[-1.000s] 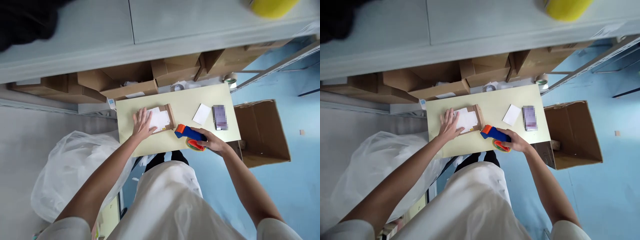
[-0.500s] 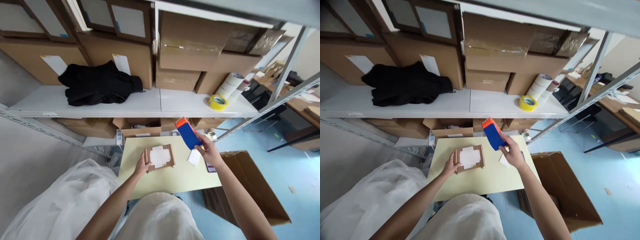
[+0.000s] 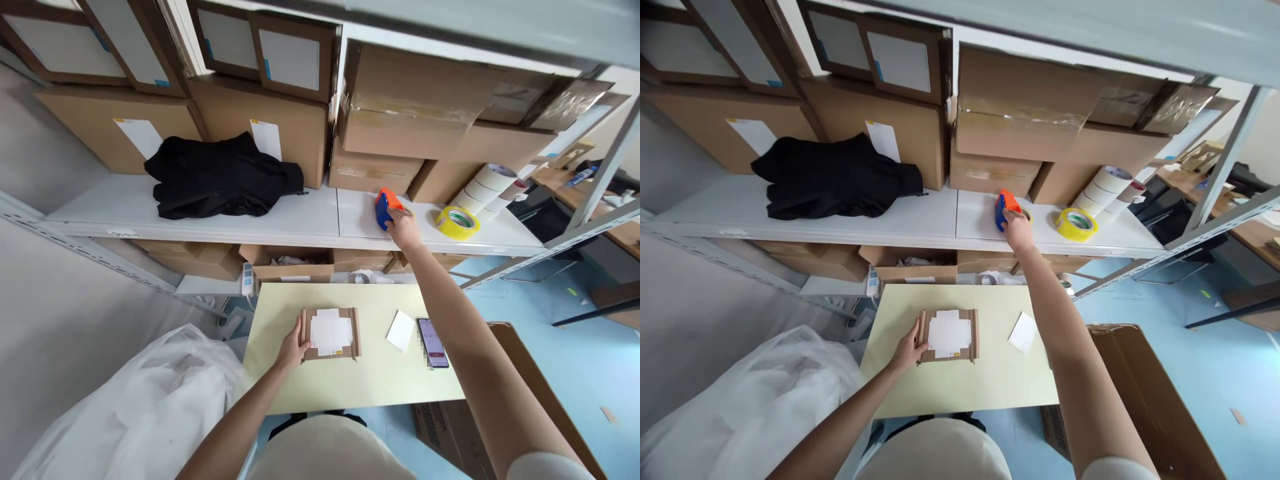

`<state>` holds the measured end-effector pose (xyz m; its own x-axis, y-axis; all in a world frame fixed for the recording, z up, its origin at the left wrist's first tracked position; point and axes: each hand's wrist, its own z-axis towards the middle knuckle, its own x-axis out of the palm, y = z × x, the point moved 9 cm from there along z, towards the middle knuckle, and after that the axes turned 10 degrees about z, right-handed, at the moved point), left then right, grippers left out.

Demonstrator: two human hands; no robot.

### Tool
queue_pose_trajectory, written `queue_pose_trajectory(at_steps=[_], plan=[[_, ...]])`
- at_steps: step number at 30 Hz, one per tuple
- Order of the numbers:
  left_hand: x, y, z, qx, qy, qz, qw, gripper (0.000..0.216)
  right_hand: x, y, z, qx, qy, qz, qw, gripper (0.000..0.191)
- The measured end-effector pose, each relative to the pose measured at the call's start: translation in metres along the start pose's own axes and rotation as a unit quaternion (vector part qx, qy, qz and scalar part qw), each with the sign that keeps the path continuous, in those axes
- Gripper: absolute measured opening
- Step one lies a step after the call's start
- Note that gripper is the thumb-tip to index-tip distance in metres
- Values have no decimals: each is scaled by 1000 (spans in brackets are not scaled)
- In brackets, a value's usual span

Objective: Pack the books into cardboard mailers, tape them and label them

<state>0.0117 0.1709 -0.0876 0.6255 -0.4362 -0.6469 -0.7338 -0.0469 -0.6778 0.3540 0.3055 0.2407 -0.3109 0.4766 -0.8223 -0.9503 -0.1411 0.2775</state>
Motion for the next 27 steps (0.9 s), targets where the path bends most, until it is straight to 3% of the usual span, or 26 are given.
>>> queue_pose_trajectory(at_steps=[3,6,8,11,13,16,18,20,22,27], plan=[[1,0,0,-7,16,-8,1000,90,4,0,-1,-22,13,-10,1000,46],[2,1,-2,-15,23,-25,999,95,-7,10,-20,-41,4,-9,999,56],[3,4,-6,-14,24,-42,999,93,-18,18,-55,-30,-33,10,999,61],[8,10,-18,4,34,-74,997,97,-12,24,-149,42,-85,70,993,61],[13,14,-26,26,49,-92,994,106,21,24,-227,115,-53,120,985,63],[23,20,-33,43,69,-78,994,108,99,25,-334,251,89,196,944,74],[30,24,-33,35,72,-54,995,96,147,35,-378,302,188,239,904,81],[34,24,-31,21,65,-46,997,79,176,44,-394,327,234,276,873,84],[34,20,-30,2,49,-51,997,63,188,48,-390,346,238,313,852,76],[9,-15,-38,24,-29,-10,999,37,164,36,-359,366,201,349,839,36]])
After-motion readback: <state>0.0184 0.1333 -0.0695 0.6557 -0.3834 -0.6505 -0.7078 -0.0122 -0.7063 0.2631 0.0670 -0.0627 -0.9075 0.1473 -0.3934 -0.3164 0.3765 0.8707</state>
